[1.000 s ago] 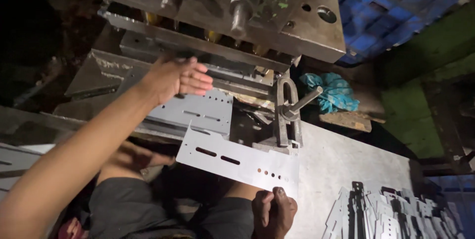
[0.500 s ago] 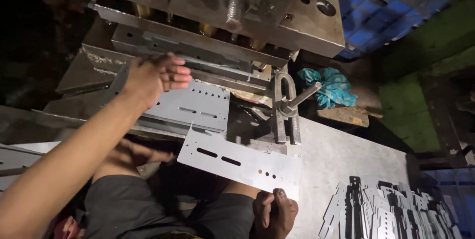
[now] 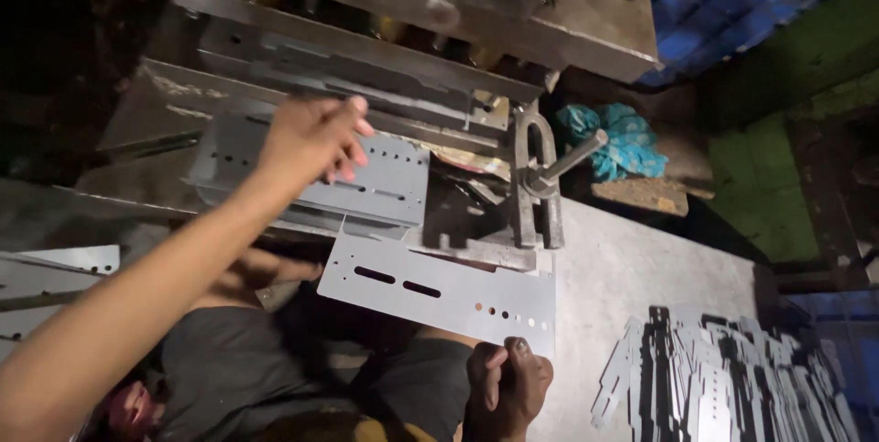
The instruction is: Operating a stamping machine to punch or form metal plates.
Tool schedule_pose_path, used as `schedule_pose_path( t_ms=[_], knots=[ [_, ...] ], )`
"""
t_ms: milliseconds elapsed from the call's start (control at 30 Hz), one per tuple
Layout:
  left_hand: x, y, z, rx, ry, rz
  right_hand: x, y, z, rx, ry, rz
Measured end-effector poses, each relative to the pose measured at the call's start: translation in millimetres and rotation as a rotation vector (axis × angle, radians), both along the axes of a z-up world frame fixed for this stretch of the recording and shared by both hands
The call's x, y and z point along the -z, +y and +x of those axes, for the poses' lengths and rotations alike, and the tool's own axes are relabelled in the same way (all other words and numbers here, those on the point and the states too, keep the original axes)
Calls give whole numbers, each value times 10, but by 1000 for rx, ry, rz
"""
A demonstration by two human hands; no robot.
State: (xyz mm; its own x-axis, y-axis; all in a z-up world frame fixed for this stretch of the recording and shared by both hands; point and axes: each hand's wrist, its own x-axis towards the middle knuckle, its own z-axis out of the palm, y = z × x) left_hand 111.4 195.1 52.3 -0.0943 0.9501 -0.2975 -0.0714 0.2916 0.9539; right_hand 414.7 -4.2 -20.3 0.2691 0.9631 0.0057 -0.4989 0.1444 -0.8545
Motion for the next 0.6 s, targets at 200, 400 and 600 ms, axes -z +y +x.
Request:
schedule_pose_path(
  t_ms=[200,400,600],
  knots=[
    [76,-54,348,172,1183,1300,4,-25,43,39,33,68],
    [127,167,656,264,1292,1158,11,-58,112,51,61,-2],
    [125,345,815,217,1048,962,91,-45,144,72,53,-8]
  ],
)
